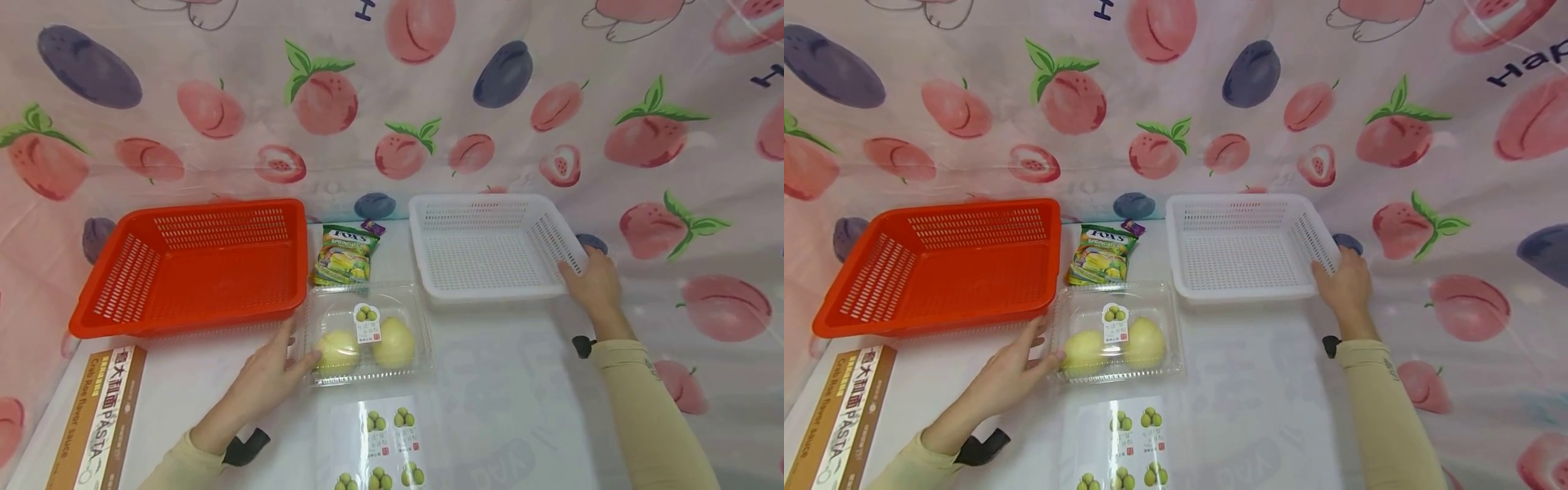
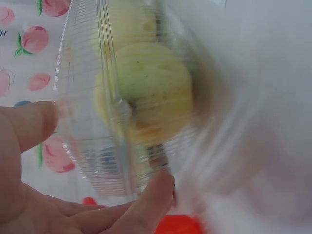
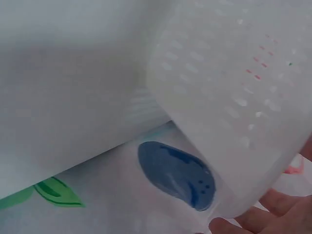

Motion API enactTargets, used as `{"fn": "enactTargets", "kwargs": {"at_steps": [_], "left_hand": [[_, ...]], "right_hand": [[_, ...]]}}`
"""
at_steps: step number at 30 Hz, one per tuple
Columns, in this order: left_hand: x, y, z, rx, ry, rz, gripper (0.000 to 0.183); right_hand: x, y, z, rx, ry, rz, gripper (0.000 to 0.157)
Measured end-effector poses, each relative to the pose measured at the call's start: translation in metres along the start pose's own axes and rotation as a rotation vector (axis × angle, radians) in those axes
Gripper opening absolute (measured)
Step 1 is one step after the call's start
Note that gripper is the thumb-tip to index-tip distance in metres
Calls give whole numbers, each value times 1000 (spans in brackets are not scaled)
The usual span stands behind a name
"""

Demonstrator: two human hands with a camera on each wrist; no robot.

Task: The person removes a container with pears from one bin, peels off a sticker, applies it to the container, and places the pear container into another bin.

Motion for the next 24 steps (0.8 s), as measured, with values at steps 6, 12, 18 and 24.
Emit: {"fn": "enactTargets", "kwargs": {"at_steps": [6, 12, 18, 24], "left_hand": [[16, 10, 5, -53, 152, -210, 93], [30, 14, 9, -119, 265, -515, 95], [42, 18, 12, -215, 331, -742, 90], [49, 22, 15, -264, 323, -842, 83]], "right_hand": [[8, -17, -1, 96, 33, 104, 78], [15, -26, -6, 182, 100, 236, 78], [18, -30, -7, 224, 116, 350, 69], [26, -40, -6, 265, 120, 415, 66]]}}
Point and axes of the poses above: each hand's wrist, its own z-axis towards the middle knuckle, its own x-axis out of the palm, y = z × x, the point moved 8 cm from there along z, towards the middle knuckle, and after that the axes turned 6 degrees about -x, right-handed, at the moved point
